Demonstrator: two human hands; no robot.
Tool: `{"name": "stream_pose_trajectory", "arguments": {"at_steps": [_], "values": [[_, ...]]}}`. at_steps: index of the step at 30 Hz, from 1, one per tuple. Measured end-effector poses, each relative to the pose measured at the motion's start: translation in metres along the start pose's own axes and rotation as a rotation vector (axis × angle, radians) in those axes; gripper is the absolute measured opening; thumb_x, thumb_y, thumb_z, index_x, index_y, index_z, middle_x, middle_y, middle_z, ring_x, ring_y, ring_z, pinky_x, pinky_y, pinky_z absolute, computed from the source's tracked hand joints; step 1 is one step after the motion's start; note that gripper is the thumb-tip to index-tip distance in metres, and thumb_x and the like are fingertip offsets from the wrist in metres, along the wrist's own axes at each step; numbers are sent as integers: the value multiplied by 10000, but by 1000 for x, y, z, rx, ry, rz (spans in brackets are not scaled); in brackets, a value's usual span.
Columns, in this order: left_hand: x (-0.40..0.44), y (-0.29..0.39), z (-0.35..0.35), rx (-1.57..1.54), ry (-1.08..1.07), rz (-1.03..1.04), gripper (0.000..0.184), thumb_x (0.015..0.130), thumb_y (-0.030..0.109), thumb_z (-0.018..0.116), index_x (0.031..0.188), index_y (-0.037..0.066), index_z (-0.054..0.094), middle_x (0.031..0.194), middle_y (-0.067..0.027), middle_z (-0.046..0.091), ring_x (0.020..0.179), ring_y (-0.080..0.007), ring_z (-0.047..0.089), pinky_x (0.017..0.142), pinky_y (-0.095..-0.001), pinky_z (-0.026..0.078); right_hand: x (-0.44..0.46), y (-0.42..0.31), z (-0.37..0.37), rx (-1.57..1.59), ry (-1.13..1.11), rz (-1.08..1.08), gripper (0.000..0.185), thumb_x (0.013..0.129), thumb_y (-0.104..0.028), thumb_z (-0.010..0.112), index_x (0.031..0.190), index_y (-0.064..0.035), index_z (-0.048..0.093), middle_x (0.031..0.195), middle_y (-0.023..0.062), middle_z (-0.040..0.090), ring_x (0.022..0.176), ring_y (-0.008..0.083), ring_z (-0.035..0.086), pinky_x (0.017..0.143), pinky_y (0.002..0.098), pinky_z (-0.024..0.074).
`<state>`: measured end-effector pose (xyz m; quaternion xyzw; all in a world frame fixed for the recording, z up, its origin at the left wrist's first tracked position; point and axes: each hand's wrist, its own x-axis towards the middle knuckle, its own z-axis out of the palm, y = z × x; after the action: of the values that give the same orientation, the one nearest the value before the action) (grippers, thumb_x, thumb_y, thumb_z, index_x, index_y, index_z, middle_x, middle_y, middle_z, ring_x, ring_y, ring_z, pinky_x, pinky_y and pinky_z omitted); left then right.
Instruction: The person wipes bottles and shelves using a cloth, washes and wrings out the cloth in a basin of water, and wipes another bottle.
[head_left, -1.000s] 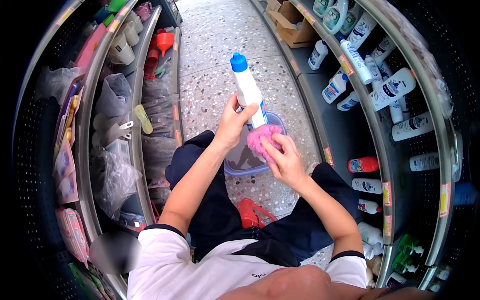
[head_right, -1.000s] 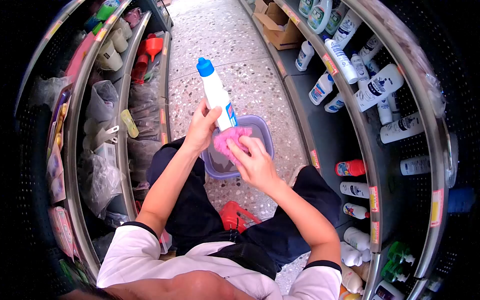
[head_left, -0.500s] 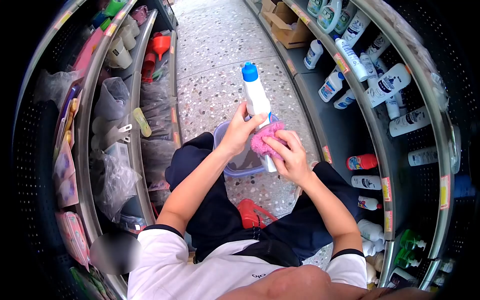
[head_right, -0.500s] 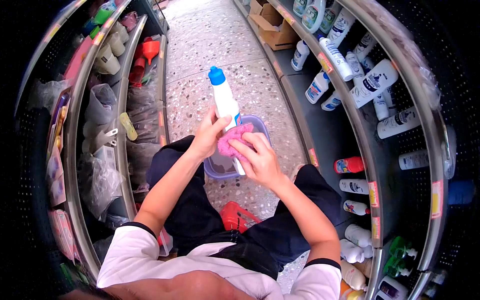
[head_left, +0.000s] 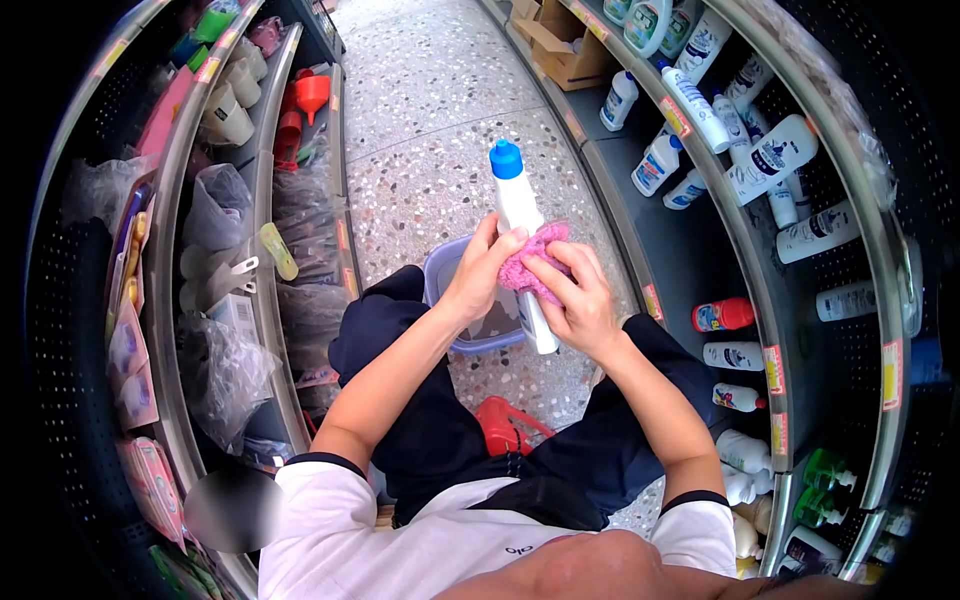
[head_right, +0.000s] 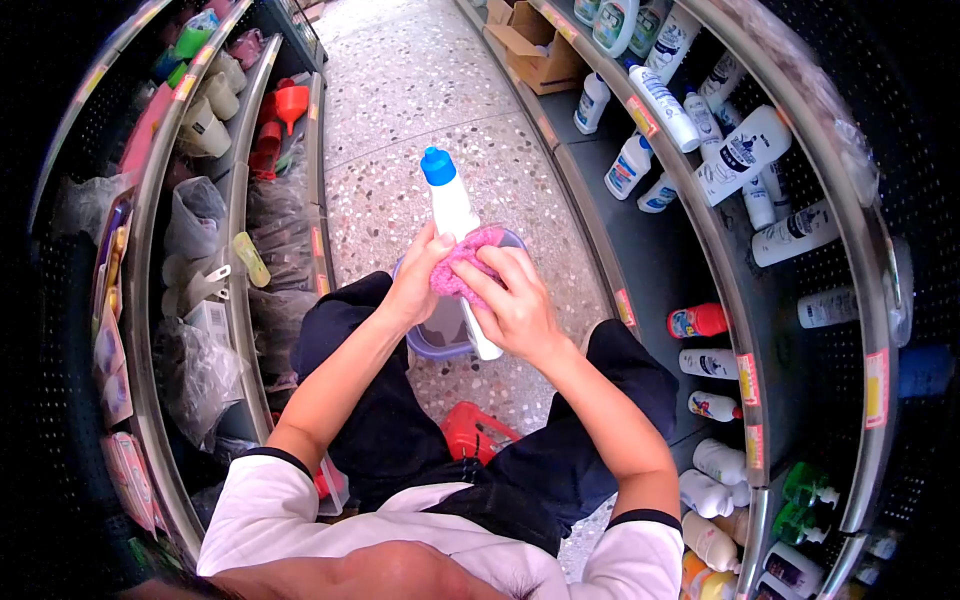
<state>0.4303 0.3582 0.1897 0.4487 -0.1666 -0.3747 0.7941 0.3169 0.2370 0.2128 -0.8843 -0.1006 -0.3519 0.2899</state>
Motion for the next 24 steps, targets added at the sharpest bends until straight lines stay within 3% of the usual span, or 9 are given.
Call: {"name": "stream_pose_trajectory", "arguments": {"at_steps": [8,15,18,21,22,24], "values": [[6,16,-8,-41,152,58,449,901,324,584,1190,11,445,1039,-89,556,929,-150,577,818,-316,485,-11,-2,8,66,-69,-15,515,616,-20,688,1125,-91,652,1033,142,533,909,321,550,794,393,485],[12,36,-28,-62,209,171,508,888,416,585,1200,39,451,1063,-75,553,972,-163,562,850,-335,472,-29,-2,11,156,-102,41,529,604,-7,679,1128,-79,649,1054,140,540,913,325,553,811,380,476],[12,35,-30,-112,208,172,526,892,440,571,1209,36,457,1082,-78,549,1007,-175,545,901,-359,447,-34,-3,13,159,-31,161,419,710,-22,653,1128,-43,638,1086,134,544,946,300,557,841,361,465],[12,33,-28,-133,207,185,529,893,445,564,1205,31,461,1090,-89,547,1003,-187,554,895,-363,455,-37,-1,20,353,36,473,292,843,-68,588,1127,-7,622,1113,132,553,990,258,564,861,346,456],[12,33,-27,-133,204,192,529,894,447,561,1202,28,462,1092,-95,546,998,-192,560,887,-362,461,-38,1,20,414,-11,548,272,929,-124,503,1141,22,593,1140,126,564,1023,228,567,872,330,448],[8,36,-20,-104,170,181,545,890,456,562,1199,20,459,1083,-107,549,995,-208,575,876,-367,477,-43,9,30,548,18,658,294,942,-149,494,1177,9,570,1138,111,578,1012,224,582,879,331,453]]}}
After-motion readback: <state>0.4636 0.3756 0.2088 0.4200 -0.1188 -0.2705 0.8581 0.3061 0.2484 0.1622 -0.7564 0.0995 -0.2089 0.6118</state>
